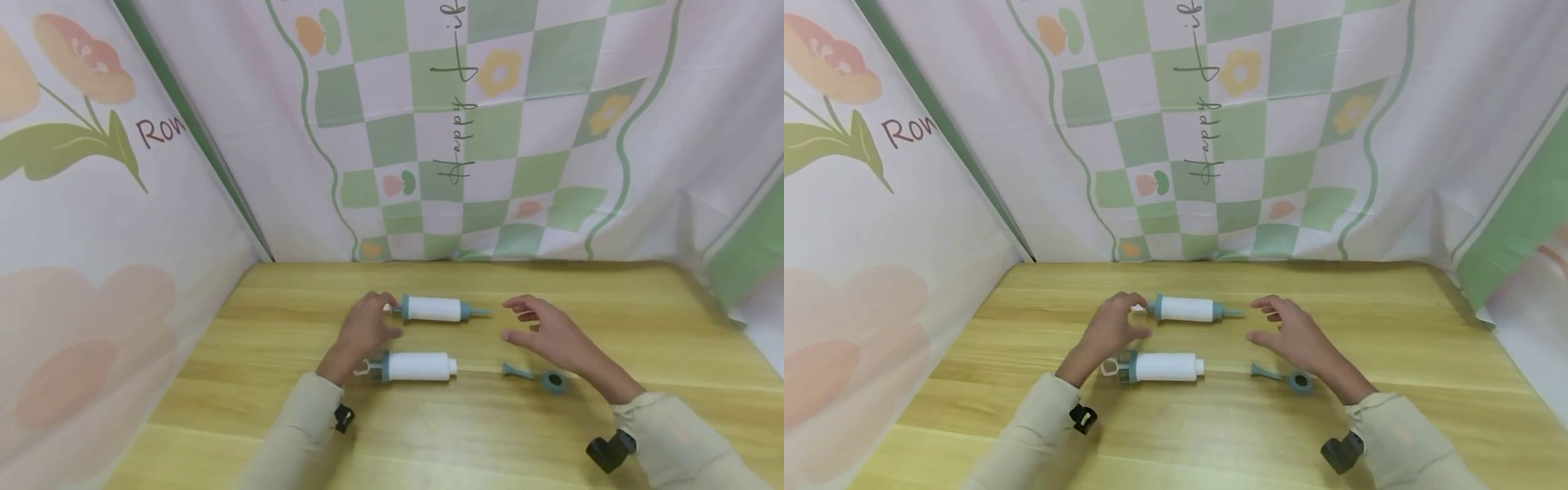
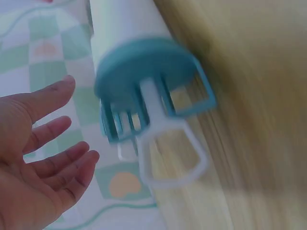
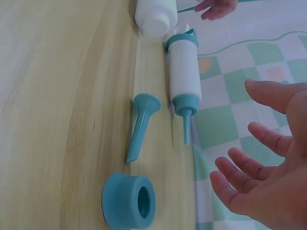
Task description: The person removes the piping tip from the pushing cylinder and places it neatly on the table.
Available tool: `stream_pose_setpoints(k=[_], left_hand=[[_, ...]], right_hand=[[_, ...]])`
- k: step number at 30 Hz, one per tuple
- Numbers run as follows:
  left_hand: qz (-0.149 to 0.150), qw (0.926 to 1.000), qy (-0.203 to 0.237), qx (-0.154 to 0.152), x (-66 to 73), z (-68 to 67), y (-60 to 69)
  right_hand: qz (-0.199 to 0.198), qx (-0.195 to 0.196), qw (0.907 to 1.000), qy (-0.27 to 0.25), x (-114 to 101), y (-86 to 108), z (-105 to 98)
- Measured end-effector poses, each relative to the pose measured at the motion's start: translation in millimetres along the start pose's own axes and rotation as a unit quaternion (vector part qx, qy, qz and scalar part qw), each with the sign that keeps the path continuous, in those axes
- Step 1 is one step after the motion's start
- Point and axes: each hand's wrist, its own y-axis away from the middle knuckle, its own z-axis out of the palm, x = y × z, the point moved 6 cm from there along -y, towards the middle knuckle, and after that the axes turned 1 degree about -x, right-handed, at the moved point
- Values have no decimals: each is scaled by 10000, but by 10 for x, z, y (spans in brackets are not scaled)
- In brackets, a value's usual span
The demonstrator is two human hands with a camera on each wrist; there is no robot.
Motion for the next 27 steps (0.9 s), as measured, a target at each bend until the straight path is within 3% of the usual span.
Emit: stream_pose_setpoints(k=[7,12,17,22,27], left_hand=[[3,9973,738,-8,-208,-96,-139],[162,9882,1497,-282,-439,-98,-290],[-6,9698,2373,-570,-663,-55,-406],[-279,9525,2916,-836,-772,32,-463],[-323,9453,3054,-1098,-792,116,-532]], right_hand=[[373,-159,9978,-534,142,-91,-80],[737,-315,9895,-1202,235,-158,-53],[988,-427,9690,-2223,334,-229,75],[1360,-538,9422,-3015,410,-277,232],[1475,-691,9258,-3412,389,-337,326]])
